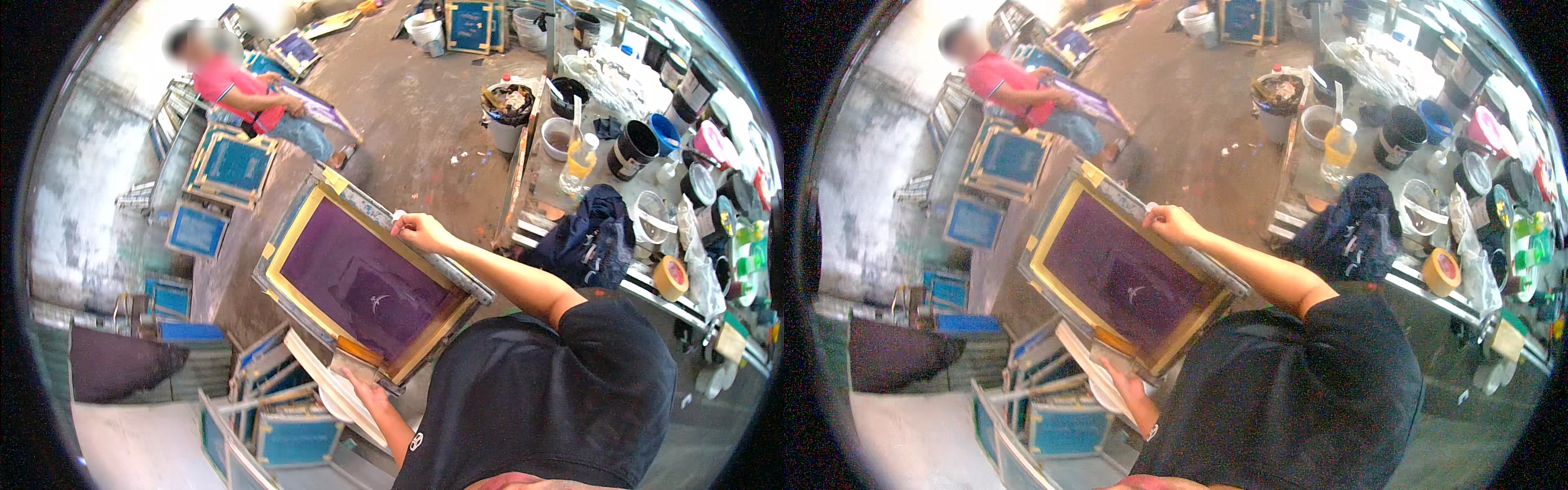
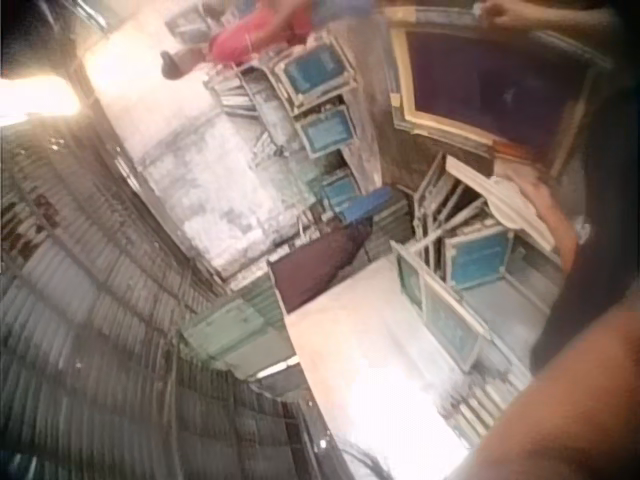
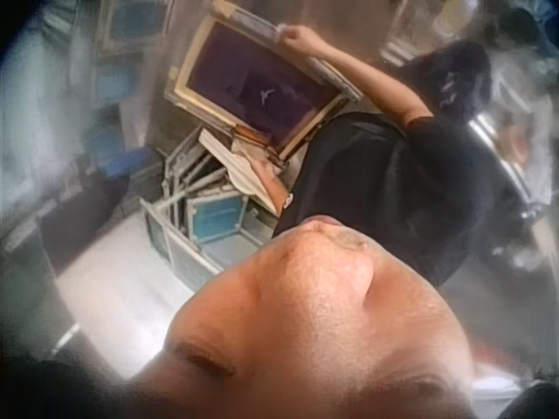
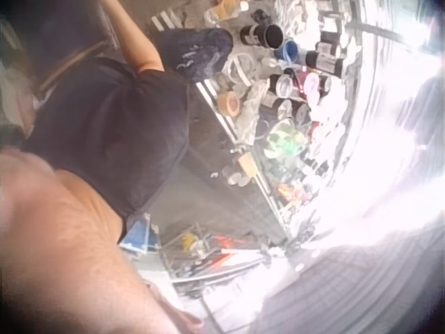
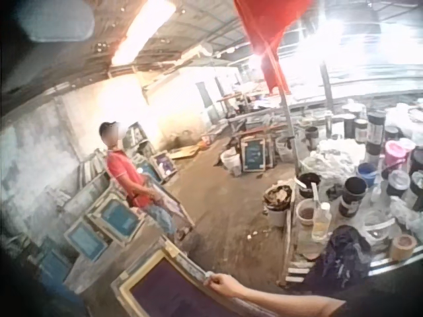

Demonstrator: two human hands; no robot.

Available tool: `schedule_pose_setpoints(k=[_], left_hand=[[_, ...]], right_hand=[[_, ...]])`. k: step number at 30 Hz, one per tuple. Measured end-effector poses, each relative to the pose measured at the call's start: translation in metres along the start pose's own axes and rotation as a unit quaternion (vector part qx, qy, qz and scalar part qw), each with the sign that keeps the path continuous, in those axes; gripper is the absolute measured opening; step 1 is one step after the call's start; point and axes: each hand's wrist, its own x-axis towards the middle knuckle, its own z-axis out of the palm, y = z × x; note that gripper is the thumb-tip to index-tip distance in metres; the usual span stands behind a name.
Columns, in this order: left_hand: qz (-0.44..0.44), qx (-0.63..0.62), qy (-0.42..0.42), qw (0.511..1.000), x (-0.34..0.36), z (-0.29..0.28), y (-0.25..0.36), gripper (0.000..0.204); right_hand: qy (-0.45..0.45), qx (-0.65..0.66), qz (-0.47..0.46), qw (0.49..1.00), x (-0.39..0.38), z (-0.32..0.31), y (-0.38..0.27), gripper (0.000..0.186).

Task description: The person uses a squeegee to spread purple ink across a screen printing frame placed on a drying rack. They repeatedly pull the ink across the mesh to ensure even coverage. Later, the person moves to a workbench, picks up a bucket of liquid, and pours it onto the screen to clean the squeegee and the mesh.

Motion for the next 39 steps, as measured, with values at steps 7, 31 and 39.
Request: schedule_pose_setpoints(k=[7,31,39], left_hand=[[-0.048,0.118,-0.071,0.989,0.223,0.121,0.077,0.087],[-0.251,0.334,-0.515,0.749,0.395,0.719,-0.049,0.072],[-0.248,0.371,-0.574,0.686,0.429,0.819,-0.086,0.068]], right_hand=[[0.152,-0.002,0.1,0.983,0.115,-0.026,0.01,0.016],[0.716,-0.012,0.15,0.682,0.134,-0.215,0.125,0.011],[0.775,0.012,0.191,0.602,0.165,-0.195,0.156,0.01]])
